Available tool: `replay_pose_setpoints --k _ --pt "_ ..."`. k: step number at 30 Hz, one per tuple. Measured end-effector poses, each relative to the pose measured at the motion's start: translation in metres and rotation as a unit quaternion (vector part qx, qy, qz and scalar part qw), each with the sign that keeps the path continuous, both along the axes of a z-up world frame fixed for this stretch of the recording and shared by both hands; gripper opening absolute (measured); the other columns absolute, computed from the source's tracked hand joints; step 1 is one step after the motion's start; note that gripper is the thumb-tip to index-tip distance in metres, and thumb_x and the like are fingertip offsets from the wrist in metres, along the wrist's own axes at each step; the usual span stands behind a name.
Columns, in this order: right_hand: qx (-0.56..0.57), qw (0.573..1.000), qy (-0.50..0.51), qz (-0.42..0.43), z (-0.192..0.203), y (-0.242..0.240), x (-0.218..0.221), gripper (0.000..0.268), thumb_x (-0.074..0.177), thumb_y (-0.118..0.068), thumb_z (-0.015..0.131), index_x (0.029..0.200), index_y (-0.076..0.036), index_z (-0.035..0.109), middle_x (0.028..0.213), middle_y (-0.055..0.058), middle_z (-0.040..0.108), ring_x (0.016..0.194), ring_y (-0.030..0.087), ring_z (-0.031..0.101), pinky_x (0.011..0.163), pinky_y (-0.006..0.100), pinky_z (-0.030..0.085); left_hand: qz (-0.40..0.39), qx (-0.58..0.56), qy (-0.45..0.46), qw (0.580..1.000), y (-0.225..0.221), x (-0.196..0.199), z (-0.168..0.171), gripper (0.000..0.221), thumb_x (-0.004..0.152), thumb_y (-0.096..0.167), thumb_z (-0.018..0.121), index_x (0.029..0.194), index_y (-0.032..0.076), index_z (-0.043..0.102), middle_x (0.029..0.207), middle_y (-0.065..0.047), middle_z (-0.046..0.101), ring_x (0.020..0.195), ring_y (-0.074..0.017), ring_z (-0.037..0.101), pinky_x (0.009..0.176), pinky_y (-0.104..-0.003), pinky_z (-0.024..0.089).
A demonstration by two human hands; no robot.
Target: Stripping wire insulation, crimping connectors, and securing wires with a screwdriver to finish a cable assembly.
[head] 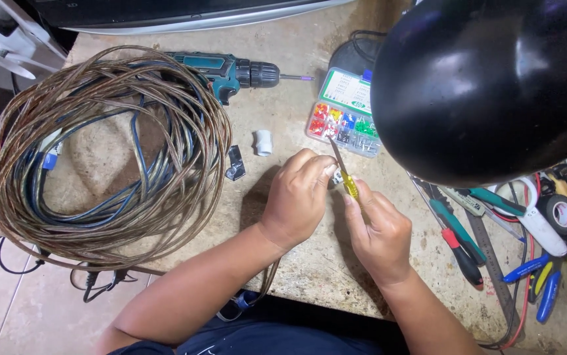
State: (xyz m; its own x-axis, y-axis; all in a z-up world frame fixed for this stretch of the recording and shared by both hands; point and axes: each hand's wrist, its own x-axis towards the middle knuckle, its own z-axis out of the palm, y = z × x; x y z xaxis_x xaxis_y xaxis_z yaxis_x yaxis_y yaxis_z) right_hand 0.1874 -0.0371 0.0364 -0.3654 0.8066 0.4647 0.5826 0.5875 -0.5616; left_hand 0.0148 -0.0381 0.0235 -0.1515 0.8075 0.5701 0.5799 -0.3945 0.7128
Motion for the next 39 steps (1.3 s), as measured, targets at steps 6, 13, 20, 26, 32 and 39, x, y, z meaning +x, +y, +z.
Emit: replay_pose_setpoints --k 6,13,20,26,32,39 --pt "0.003 1.000 0.000 -0.001 0.003 -0.003 -0.001 0.029 0.099 -0.006 0.066 0.126 0.000 0.073 0.093 0.017 0.078 0.079 0.031 0.076 0.062 0.039 0.060 -0.003 0.020 0.066 0.998 0.003 0.001 -0.007 0.019 0.106 0.011 0.045 0.105 0.004 0.063 0.083 -0.007 0.055 0.079 -0.0312 0.064 0.072 -0.041 0.054" --pt "0.005 1.000 0.002 -0.005 0.003 -0.004 0.000 0.028 0.099 -0.006 0.066 0.125 -0.001 0.074 0.092 0.017 0.078 0.079 0.030 0.076 0.061 0.038 0.060 -0.023 0.035 0.075 0.996 0.002 -0.002 0.003 0.019 0.107 0.010 0.044 0.101 0.004 0.061 0.080 -0.007 0.052 0.076 -0.0312 0.062 0.069 -0.042 0.053" --pt "-0.007 1.000 0.004 -0.006 0.001 -0.003 0.001 0.028 0.099 -0.007 0.066 0.125 -0.001 0.074 0.093 0.018 0.078 0.082 0.033 0.076 0.063 0.041 0.060 -0.036 0.039 0.090 0.995 0.005 -0.003 -0.002 0.020 0.107 0.011 0.043 0.099 0.004 0.061 0.078 -0.007 0.051 0.074 -0.0315 0.061 0.068 -0.042 0.052" --pt "-0.017 1.000 0.008 -0.009 0.004 -0.004 0.001 0.028 0.099 -0.009 0.066 0.125 -0.001 0.074 0.093 0.017 0.078 0.080 0.033 0.076 0.064 0.041 0.060 -0.059 0.038 0.066 0.995 0.008 -0.004 -0.002 0.022 0.107 0.012 0.045 0.098 0.004 0.063 0.077 -0.006 0.053 0.073 -0.0300 0.061 0.068 -0.040 0.053" --pt "-0.006 0.999 0.030 -0.018 -0.001 -0.003 0.018 0.028 0.101 -0.008 0.064 0.126 0.000 0.073 0.091 0.017 0.075 0.077 0.031 0.072 0.064 0.040 0.058 -0.069 0.004 0.001 0.998 0.007 -0.002 -0.002 0.022 0.107 0.014 0.046 0.102 0.004 0.065 0.078 -0.009 0.055 0.074 -0.0338 0.062 0.070 -0.043 0.053" --pt "0.135 0.940 -0.272 -0.152 -0.009 0.003 0.102 0.031 0.105 -0.024 0.068 0.130 -0.009 0.077 0.095 0.011 0.071 0.087 0.033 0.071 0.073 0.044 0.059 -0.122 -0.049 -0.018 0.991 0.017 -0.014 -0.016 0.019 0.105 0.018 0.053 0.100 0.008 0.069 0.079 -0.012 0.060 0.079 -0.0393 0.064 0.074 -0.049 0.054"
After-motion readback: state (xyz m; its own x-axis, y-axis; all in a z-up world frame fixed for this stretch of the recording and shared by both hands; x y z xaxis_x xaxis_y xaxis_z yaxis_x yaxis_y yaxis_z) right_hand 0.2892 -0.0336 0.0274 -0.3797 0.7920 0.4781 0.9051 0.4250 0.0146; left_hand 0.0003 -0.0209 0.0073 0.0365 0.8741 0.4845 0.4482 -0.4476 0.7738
